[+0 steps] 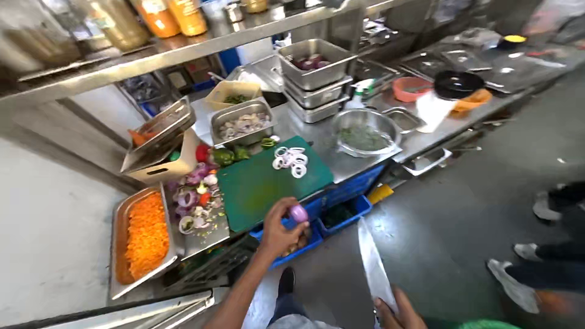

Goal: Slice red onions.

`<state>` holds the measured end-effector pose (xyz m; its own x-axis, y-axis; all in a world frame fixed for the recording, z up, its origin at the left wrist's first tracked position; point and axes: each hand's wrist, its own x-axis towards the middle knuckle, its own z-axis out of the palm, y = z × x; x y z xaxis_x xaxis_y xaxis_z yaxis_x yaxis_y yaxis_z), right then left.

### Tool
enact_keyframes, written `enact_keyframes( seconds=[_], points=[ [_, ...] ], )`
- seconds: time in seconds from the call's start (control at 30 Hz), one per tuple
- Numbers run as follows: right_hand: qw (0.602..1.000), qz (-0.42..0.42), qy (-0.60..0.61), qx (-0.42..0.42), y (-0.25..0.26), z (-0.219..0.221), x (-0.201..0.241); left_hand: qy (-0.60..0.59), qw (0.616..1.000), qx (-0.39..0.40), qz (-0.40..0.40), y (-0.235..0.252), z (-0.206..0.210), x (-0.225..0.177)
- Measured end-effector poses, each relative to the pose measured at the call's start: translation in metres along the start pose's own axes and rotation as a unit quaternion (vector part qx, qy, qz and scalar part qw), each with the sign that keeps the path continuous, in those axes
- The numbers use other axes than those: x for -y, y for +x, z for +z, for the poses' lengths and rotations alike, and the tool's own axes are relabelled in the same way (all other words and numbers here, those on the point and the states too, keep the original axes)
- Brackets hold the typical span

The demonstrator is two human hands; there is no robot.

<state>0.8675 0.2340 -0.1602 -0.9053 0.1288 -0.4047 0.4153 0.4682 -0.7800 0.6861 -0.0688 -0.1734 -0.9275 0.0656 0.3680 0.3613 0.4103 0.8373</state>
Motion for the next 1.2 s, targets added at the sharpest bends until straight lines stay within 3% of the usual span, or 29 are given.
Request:
enact_keyframes(
  seconds=[0.13,0.3,0.47,0.77,1.2],
  points=[
    [0.974,-0.065,-0.212,0.053,0.09,0.084,0.124,0.127,0.989,-0.039,-0.066,0.013,-0.075,0.094],
    [0.916,-0.066,-0.374,0.13,0.166,0.155,0.202,0.085,0.992,-0.064,-0.075,0.012,-0.086,0.153],
    [0.878,-0.012,-0.429,0.211,0.192,0.188,0.199,0.014,0.993,-0.079,-0.082,0.009,-0.085,0.159],
    [0.838,-0.048,-0.497,0.22,0.177,0.159,0.249,-0.009,0.994,-0.091,-0.066,0.01,-0.085,0.156],
    [0.801,-0.041,-0.546,0.241,0.17,0.15,0.267,-0.008,0.993,-0.1,-0.058,0.011,-0.086,0.155]
  ],
)
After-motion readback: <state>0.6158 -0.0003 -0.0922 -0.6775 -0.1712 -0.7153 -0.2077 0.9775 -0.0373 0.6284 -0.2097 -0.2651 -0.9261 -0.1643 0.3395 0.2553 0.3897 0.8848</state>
